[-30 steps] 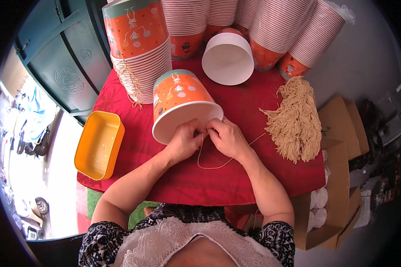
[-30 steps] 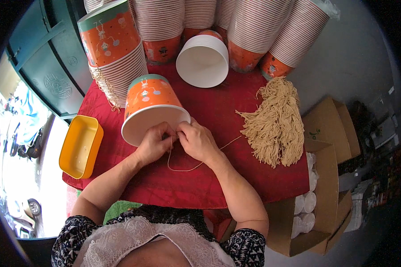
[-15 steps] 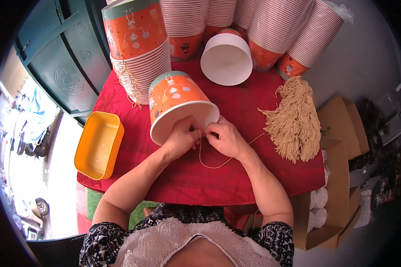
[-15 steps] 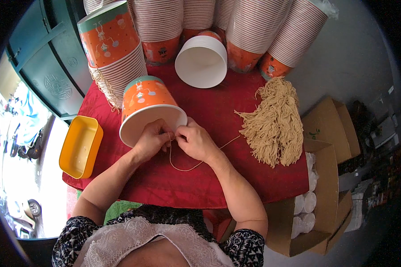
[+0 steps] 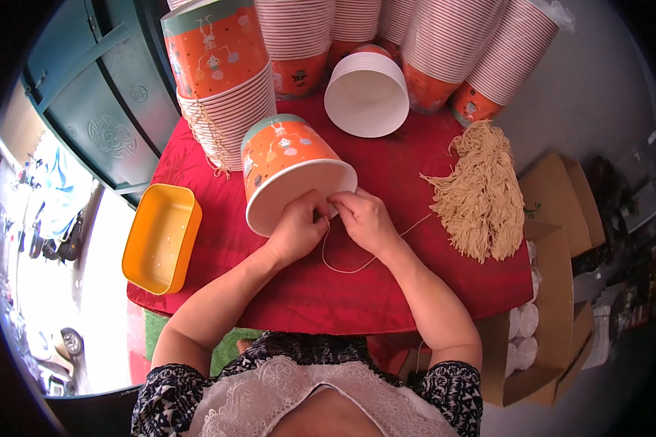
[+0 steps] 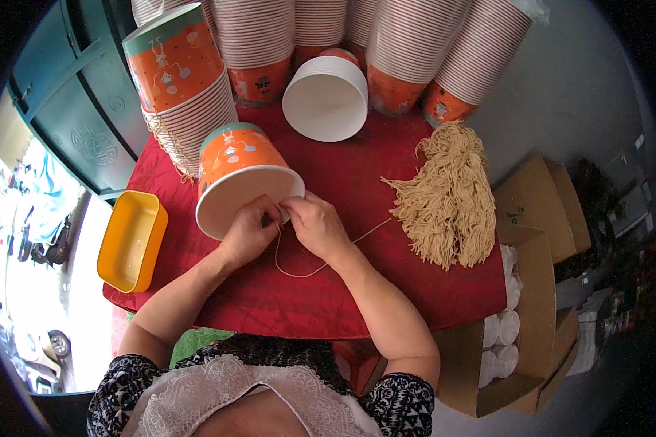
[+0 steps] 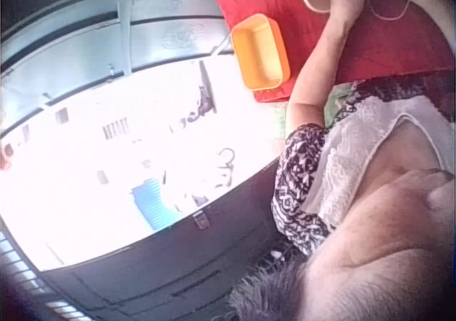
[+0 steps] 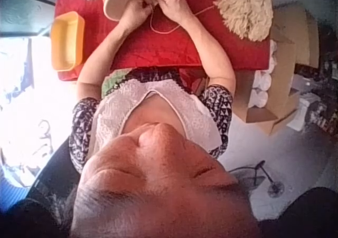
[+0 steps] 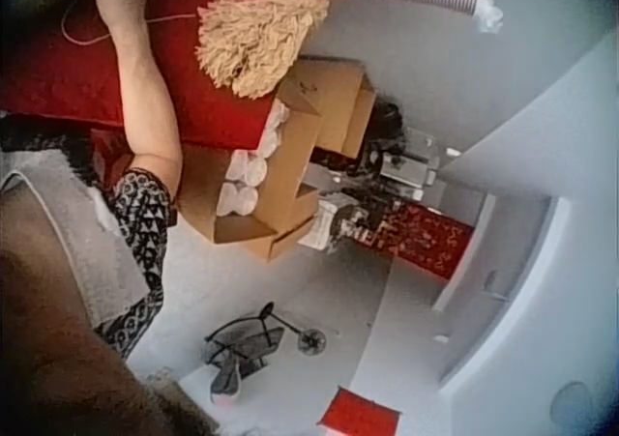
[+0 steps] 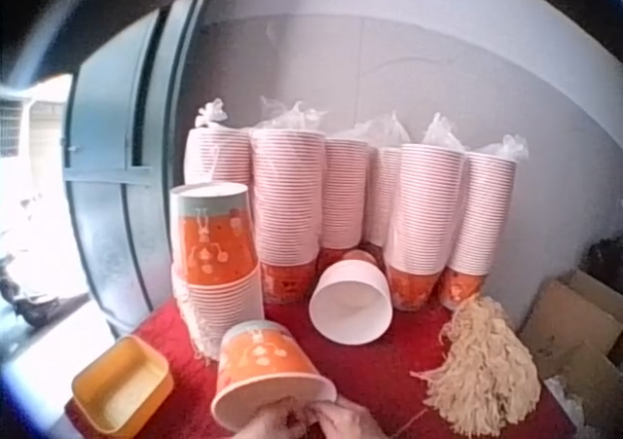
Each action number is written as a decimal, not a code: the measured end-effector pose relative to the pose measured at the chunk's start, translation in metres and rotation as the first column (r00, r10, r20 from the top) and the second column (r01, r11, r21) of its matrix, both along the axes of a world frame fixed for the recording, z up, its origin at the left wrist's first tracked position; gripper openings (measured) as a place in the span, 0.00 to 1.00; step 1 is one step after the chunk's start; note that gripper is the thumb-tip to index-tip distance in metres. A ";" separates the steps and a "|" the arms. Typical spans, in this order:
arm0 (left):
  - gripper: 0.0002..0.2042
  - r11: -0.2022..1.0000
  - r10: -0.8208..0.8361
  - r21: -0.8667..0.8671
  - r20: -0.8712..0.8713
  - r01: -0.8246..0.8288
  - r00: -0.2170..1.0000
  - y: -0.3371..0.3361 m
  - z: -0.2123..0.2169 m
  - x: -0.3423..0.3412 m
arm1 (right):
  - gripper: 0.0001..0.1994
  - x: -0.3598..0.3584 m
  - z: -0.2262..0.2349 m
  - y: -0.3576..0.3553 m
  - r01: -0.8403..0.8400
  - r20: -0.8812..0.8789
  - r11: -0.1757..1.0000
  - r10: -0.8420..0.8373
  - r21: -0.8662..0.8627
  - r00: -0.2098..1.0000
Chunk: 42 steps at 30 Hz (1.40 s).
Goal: Thread strings through pre-punched holes in the rim of paper buckets to attach handles for manual assembly.
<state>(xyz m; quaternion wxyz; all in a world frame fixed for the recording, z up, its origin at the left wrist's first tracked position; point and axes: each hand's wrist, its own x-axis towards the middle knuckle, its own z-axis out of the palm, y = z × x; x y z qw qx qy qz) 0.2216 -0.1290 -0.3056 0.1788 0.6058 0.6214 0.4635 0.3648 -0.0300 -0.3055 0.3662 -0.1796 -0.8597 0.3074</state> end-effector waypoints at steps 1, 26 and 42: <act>0.05 1.000 0.000 0.029 -0.050 0.002 0.999 0.001 -0.001 0.001 | 0.08 -0.001 0.000 0.000 0.018 0.004 1.000 -0.018 0.009 1.000; 0.06 0.986 0.164 0.096 -0.509 -0.133 0.845 0.004 -0.008 0.004 | 0.13 0.001 -0.008 0.005 -0.010 0.045 0.999 0.011 -0.042 0.999; 0.07 0.993 0.117 0.053 -0.329 -0.106 0.937 -0.002 -0.005 -0.002 | 0.06 0.008 0.004 0.004 -0.073 0.110 0.993 0.083 -0.090 0.990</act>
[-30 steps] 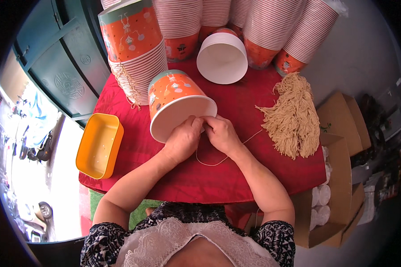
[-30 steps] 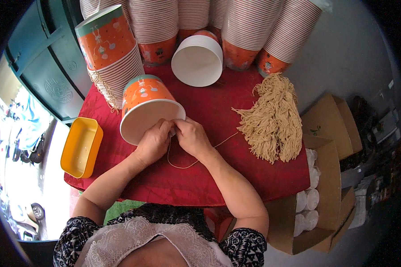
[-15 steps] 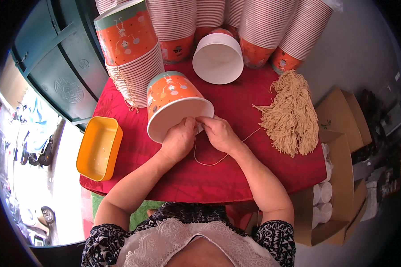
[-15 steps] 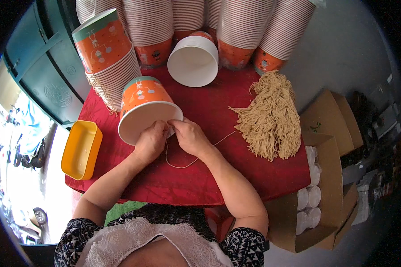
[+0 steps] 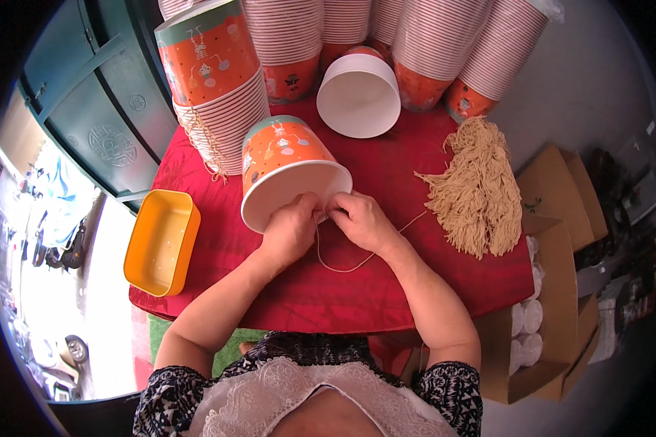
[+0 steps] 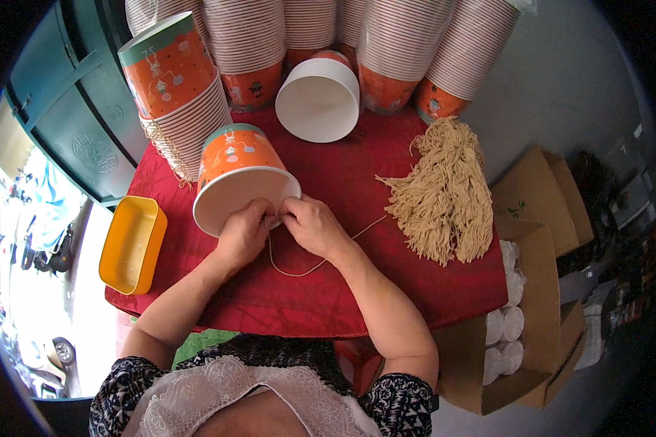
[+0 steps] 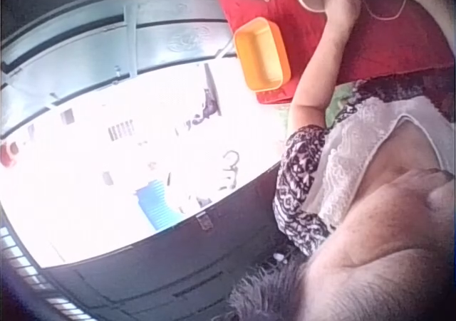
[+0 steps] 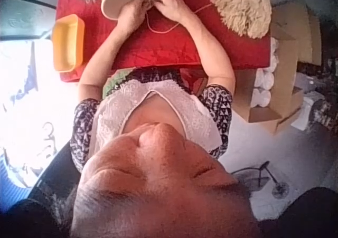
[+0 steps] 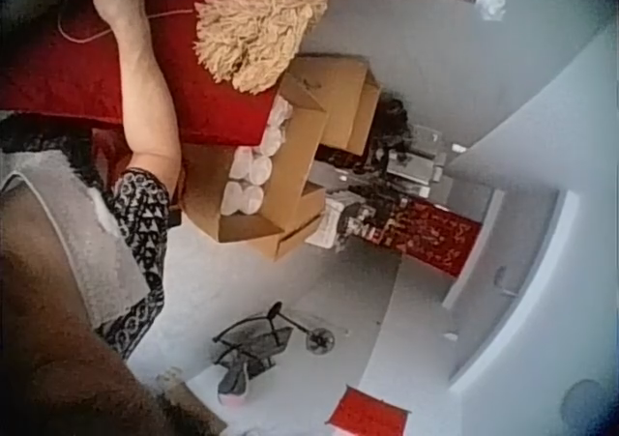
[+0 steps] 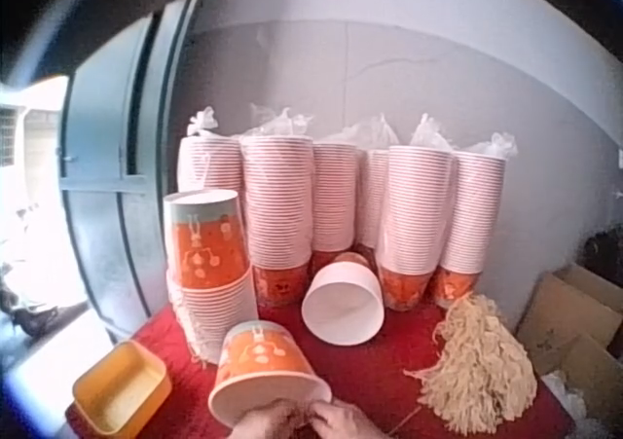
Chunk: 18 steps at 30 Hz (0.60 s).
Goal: Thread strings through pre-punched holes in the rim of paper buckets to attach handles for manual assembly.
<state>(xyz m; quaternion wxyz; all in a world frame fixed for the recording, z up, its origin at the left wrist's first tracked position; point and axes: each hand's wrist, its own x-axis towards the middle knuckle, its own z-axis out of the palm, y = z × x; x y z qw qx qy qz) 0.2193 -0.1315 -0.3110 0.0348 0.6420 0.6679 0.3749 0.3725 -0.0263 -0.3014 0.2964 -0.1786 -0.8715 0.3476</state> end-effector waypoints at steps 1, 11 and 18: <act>0.06 1.000 -0.017 0.001 0.074 0.017 0.997 -0.001 -0.001 -0.003 | 0.05 0.000 0.001 -0.001 0.011 -0.002 1.000 -0.011 0.004 1.000; 0.06 0.999 0.039 -0.037 0.140 -0.035 0.989 0.004 0.001 -0.004 | 0.04 0.005 0.003 -0.004 -0.102 0.053 0.974 0.094 0.200 0.994; 0.05 0.992 0.124 -0.030 0.087 -0.122 0.988 0.008 0.000 -0.003 | 0.01 0.009 0.018 -0.021 -0.138 0.305 0.890 -0.001 0.435 0.952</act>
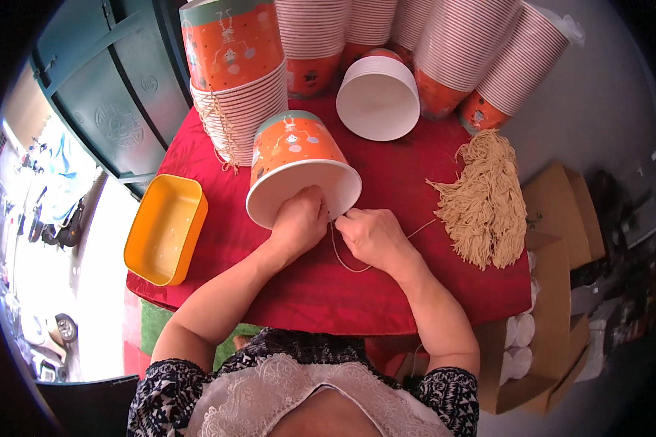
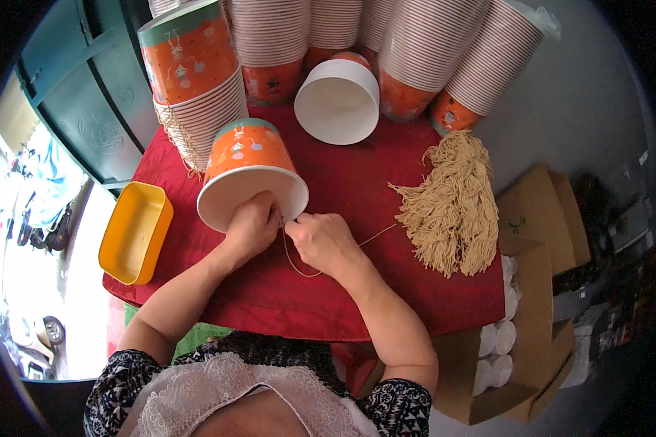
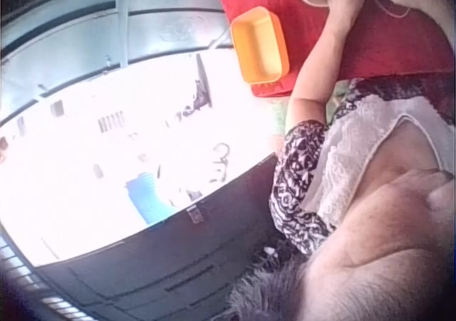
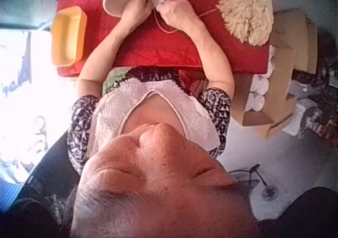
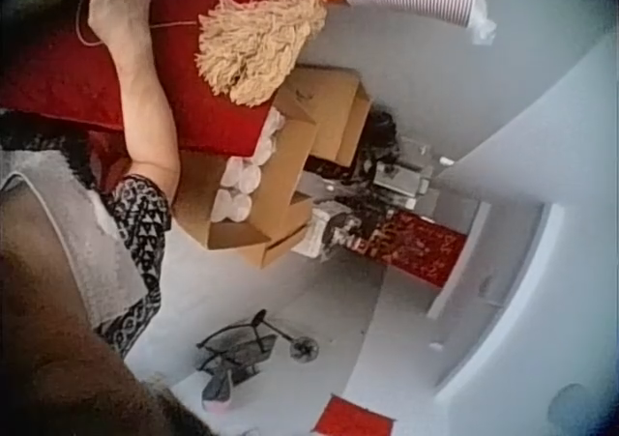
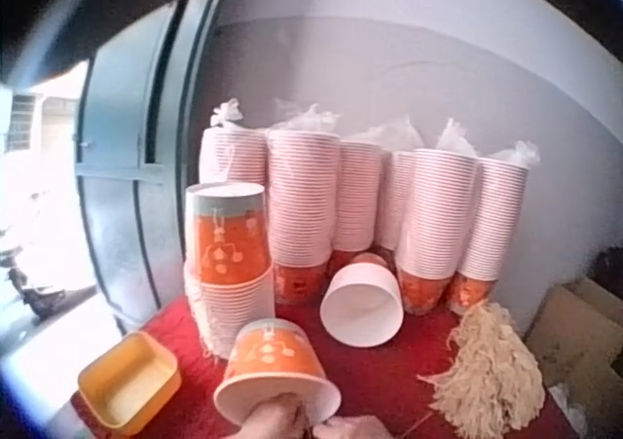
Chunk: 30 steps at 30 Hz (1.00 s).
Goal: Thread strings through pre-punched holes in the rim of paper buckets to attach handles for manual assembly.
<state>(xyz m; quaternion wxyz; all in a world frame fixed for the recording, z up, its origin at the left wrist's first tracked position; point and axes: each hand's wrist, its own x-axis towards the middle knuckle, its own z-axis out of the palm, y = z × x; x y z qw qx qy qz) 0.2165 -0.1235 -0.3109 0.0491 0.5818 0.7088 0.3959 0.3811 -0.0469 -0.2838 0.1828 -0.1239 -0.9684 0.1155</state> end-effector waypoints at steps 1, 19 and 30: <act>0.06 1.000 0.010 0.005 -0.032 -0.009 0.999 0.000 -0.001 -0.001 | 0.01 -0.001 0.002 -0.003 -0.001 -0.026 0.996 0.004 0.089 1.000; 0.08 0.954 0.013 -0.222 0.702 0.201 0.712 0.002 0.030 -0.004 | 0.02 -0.005 -0.007 0.012 -0.056 -0.235 0.998 0.061 0.032 0.970; 0.06 0.982 -0.166 -0.075 0.117 0.175 0.979 0.007 0.010 -0.002 | 0.02 -0.005 -0.014 0.014 -0.002 -0.205 1.000 -0.003 -0.023 0.979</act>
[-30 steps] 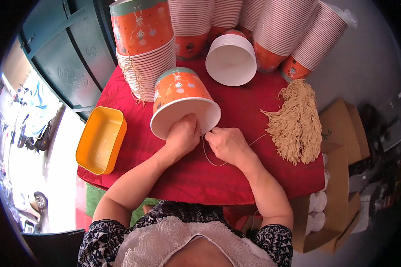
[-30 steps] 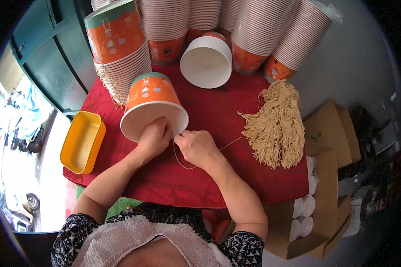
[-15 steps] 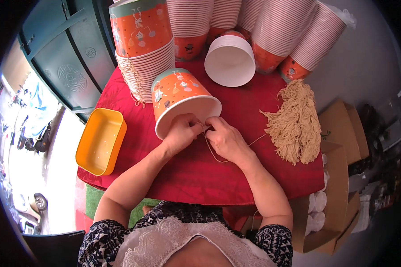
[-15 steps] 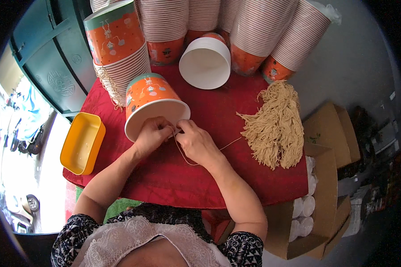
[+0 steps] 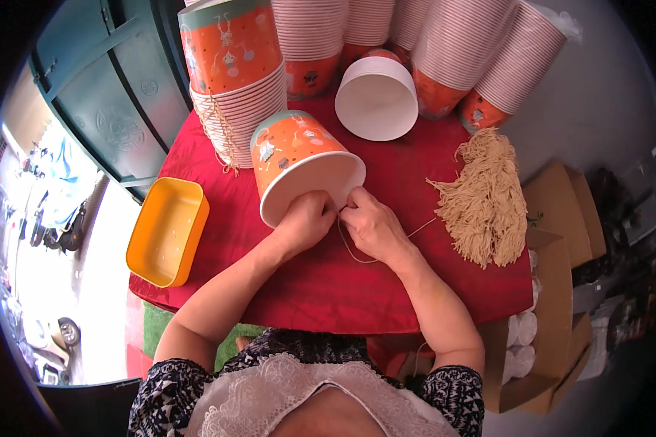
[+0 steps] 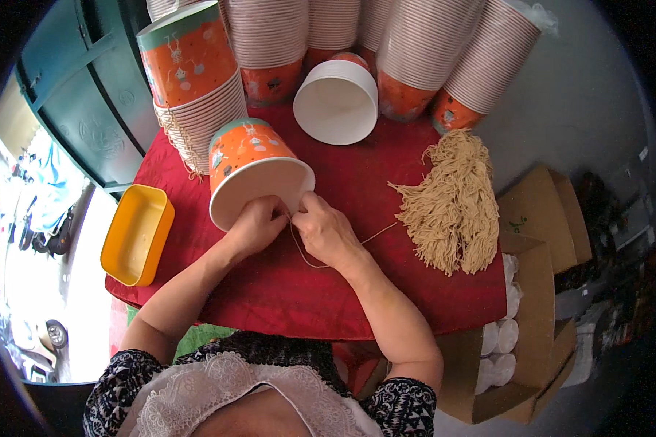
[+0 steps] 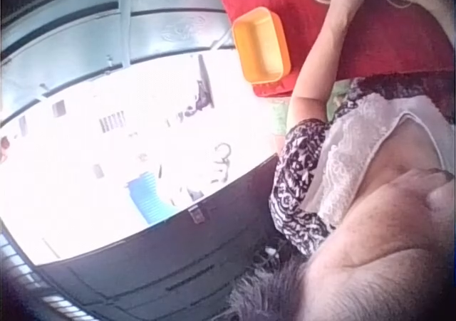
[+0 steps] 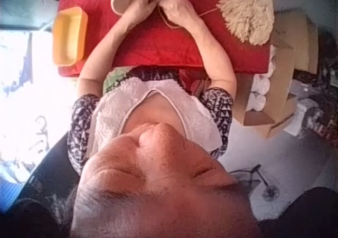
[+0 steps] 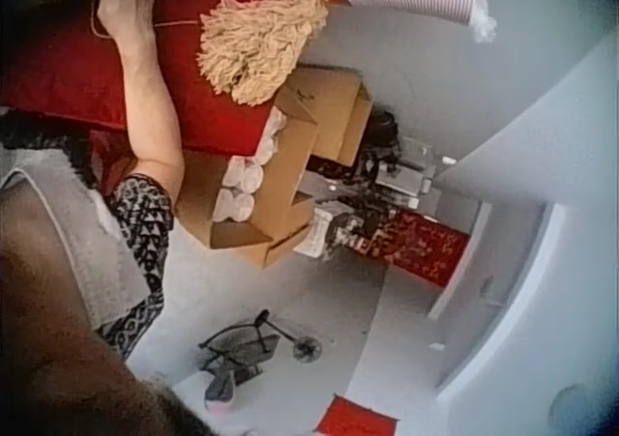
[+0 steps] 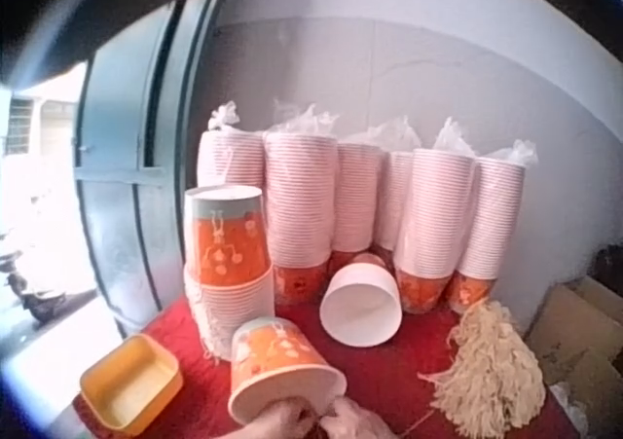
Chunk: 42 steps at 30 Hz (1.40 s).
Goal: Thread strings through pre-punched holes in the rim of paper buckets to attach handles for manual assembly.
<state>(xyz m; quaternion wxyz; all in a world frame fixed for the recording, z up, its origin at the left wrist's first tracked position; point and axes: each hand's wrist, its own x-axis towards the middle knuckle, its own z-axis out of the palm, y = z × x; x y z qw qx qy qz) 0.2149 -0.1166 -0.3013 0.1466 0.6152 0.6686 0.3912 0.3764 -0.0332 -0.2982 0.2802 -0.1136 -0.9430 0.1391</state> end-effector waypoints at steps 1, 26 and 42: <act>0.06 0.999 -0.032 0.026 -0.009 0.032 0.999 -0.001 -0.002 -0.001 | 0.02 0.000 -0.001 -0.001 0.046 0.010 0.998 -0.046 -0.047 0.999; 0.05 0.999 -0.029 0.029 -0.007 0.029 1.000 -0.008 -0.004 -0.002 | 0.08 0.002 0.008 0.004 0.192 0.076 0.733 -0.189 -0.652 0.979; 0.07 0.965 0.174 -0.252 0.432 -0.066 0.885 -0.008 0.010 -0.003 | 0.09 -0.019 -0.001 -0.027 0.221 -0.207 0.930 -0.288 -0.294 0.935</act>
